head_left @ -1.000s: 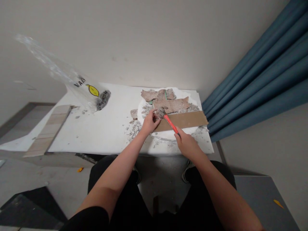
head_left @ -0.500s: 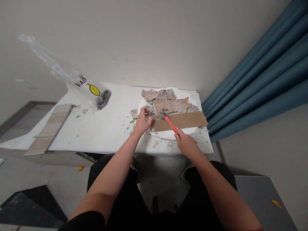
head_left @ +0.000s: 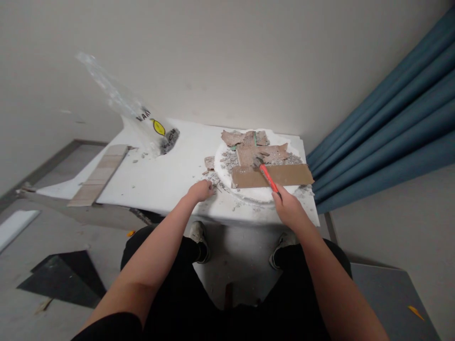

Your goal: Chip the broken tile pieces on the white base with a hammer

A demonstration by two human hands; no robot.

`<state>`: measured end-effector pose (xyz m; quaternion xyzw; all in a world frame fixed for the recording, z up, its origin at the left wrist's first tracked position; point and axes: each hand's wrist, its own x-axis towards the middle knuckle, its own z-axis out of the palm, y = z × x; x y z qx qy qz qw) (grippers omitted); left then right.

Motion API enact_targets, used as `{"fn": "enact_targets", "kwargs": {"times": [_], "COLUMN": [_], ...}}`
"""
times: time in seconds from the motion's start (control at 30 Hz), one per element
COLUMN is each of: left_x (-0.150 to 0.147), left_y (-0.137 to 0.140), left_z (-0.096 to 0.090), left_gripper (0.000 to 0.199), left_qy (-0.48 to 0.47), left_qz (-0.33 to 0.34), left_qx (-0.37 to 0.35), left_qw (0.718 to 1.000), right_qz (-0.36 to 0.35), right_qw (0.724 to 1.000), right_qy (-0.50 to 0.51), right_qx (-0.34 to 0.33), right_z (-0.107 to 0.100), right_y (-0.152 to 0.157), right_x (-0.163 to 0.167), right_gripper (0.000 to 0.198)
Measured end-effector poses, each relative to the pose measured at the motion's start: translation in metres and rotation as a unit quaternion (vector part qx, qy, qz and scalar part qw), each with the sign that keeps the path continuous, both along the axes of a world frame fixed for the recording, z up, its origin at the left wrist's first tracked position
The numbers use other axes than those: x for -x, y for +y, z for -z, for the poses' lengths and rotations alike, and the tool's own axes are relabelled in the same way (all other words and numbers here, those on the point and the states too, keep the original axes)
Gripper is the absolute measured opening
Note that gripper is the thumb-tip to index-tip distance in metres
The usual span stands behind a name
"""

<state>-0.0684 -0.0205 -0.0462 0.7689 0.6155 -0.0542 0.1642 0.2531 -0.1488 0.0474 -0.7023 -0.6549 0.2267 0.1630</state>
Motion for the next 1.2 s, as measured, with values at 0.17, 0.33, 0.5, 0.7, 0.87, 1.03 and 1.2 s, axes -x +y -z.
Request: {"fn": "enact_targets", "kwargs": {"times": [0.17,0.33,0.5,0.7,0.87,1.03,1.2], "left_x": [-0.002,-0.006,-0.007,-0.013,-0.051,-0.095,-0.114], "left_y": [-0.02,-0.025,-0.025,-0.013,0.005,0.018,0.031], "left_z": [0.017,0.024,0.015,-0.024,-0.053,-0.049,-0.037], "left_gripper": [0.017,0.024,0.021,0.024,0.019,0.021,0.03], "left_qy": [0.034,0.044,0.051,-0.039,-0.249,-0.319,-0.303], "left_qz": [0.069,0.054,0.037,-0.102,-0.069,-0.001,0.027], "left_qx": [-0.03,-0.057,-0.069,-0.13,-0.174,-0.141,-0.167], "left_qw": [0.997,0.996,0.996,0.986,0.95,0.937,0.938], "right_qz": [0.01,0.005,-0.007,-0.019,-0.025,-0.025,-0.024], "right_qw": [1.0,0.999,0.999,0.998,0.998,0.998,0.998], "right_qy": [0.022,0.033,0.049,0.05,0.047,0.049,0.049], "right_qx": [0.011,0.009,0.015,0.018,0.038,0.04,0.035], "right_z": [0.011,0.022,0.025,0.023,0.016,0.012,0.014], "right_y": [-0.006,-0.008,-0.007,-0.007,-0.007,-0.007,-0.006], "right_x": [-0.015,-0.017,-0.024,-0.027,-0.025,-0.024,-0.027], "right_gripper": [0.047,0.047,0.047,0.045,0.047,0.047,0.047]}}
